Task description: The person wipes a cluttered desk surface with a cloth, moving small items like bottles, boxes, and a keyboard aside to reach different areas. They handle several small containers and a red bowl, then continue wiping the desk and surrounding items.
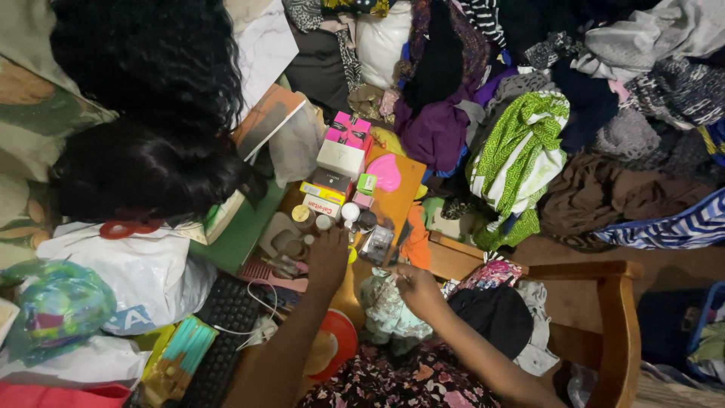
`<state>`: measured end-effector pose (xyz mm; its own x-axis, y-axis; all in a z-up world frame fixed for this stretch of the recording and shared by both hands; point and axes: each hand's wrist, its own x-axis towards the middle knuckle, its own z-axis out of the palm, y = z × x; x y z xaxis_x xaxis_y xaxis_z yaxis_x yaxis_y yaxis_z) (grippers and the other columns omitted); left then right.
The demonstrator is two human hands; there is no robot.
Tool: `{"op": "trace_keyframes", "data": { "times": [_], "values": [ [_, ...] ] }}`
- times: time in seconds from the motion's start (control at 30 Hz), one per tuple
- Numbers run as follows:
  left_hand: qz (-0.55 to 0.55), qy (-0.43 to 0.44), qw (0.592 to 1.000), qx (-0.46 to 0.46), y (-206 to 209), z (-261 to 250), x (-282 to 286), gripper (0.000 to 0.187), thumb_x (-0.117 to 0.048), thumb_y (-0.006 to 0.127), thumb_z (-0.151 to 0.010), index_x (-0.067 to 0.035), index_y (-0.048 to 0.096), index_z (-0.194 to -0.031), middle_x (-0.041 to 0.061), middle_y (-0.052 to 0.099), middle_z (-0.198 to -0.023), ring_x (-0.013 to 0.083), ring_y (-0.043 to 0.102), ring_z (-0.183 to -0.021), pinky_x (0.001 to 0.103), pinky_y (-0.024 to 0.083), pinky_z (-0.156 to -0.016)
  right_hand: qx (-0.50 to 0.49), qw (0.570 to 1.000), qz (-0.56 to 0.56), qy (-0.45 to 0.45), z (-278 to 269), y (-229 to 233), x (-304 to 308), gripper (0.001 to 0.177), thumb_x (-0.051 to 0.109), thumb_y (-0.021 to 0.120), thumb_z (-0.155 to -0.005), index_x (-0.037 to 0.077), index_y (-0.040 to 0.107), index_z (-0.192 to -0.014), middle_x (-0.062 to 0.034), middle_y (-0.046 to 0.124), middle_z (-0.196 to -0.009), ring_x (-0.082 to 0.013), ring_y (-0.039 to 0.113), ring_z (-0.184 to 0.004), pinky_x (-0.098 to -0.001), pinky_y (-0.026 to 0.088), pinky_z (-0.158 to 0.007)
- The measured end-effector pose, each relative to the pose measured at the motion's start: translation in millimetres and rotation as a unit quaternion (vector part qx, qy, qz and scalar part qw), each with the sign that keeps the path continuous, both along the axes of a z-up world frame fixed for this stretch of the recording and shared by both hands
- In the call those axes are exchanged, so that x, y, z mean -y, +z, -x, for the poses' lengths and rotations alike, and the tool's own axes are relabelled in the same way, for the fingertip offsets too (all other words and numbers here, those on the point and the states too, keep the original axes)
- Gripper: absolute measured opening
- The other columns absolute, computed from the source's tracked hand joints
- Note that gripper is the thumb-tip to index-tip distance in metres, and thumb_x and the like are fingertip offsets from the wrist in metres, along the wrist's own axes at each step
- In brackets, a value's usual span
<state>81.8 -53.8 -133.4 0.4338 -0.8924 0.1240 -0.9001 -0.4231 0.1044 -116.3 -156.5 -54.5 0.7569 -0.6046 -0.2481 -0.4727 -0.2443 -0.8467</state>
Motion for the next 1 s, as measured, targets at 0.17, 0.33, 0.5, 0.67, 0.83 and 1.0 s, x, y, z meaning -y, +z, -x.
{"op": "trace_keyframes", "data": {
  "times": [0.17,0.33,0.5,0.67,0.83,1.0],
  "values": [
    [-0.021,-0.014,0.999,0.030,-6.0,-2.5,12.9,0.024,-0.014,0.053,-0.080,-0.008,0.058,-0.102,0.008,0.055,-0.100,0.0259,0.055,-0.094,0.039,0.047,-0.070,-0.044,0.999,-0.013,0.007,1.8,1.9,4.9,0.030,0.006,0.056,-0.085,0.012,0.068,-0.112,-0.0156,0.068,-0.081,-0.0266,0.067,-0.072,-0.0353,0.050,-0.068],
    [-0.055,-0.015,0.997,0.055,-13.5,-0.8,14.7,0.019,-0.015,0.054,-0.081,-0.011,0.056,-0.100,0.006,0.054,-0.098,0.0241,0.055,-0.094,0.039,0.048,-0.070,-0.016,1.000,0.008,0.016,10.7,-24.2,10.5,0.028,0.007,0.058,-0.085,0.011,0.068,-0.110,-0.0152,0.069,-0.081,-0.0243,0.068,-0.074,-0.0341,0.050,-0.069],
    [-0.053,-0.018,0.997,0.045,-8.6,-4.5,21.6,0.017,-0.015,0.055,-0.085,-0.012,0.055,-0.102,0.005,0.054,-0.095,0.0228,0.056,-0.092,0.038,0.049,-0.067,-0.051,0.999,-0.009,0.013,4.1,0.2,12.7,0.030,0.006,0.057,-0.085,0.012,0.068,-0.112,-0.0159,0.068,-0.081,-0.0265,0.066,-0.070,-0.0359,0.050,-0.068],
    [-0.063,-0.042,0.995,0.063,-6.3,-6.5,20.7,0.022,-0.015,0.057,-0.076,-0.013,0.056,-0.098,0.006,0.054,-0.095,0.0231,0.057,-0.090,0.036,0.050,-0.064,-0.042,0.999,-0.023,0.010,6.4,-6.7,13.8,0.028,0.006,0.056,-0.086,0.010,0.068,-0.112,-0.0162,0.068,-0.084,-0.0262,0.066,-0.075,-0.0352,0.050,-0.071],
    [-0.024,-0.075,0.993,0.083,-22.9,-10.7,11.2,0.023,-0.013,0.058,-0.077,-0.011,0.058,-0.100,0.005,0.055,-0.094,0.0230,0.057,-0.085,0.037,0.049,-0.062,0.027,0.999,0.002,0.022,13.9,-24.7,16.0,0.029,0.004,0.056,-0.083,0.008,0.068,-0.110,-0.0141,0.071,-0.092,-0.0225,0.069,-0.081,-0.0335,0.050,-0.072],
    [-0.027,-0.050,0.998,-0.034,-33.5,-19.2,-5.7,0.013,-0.012,0.056,-0.084,-0.011,0.059,-0.096,0.008,0.057,-0.093,0.0252,0.057,-0.088,0.039,0.049,-0.069,0.032,0.999,0.011,0.000,18.0,-24.8,19.6,0.025,0.006,0.057,-0.086,0.008,0.069,-0.108,-0.0140,0.070,-0.082,-0.0194,0.066,-0.073,-0.0317,0.050,-0.069]
  ]
}}
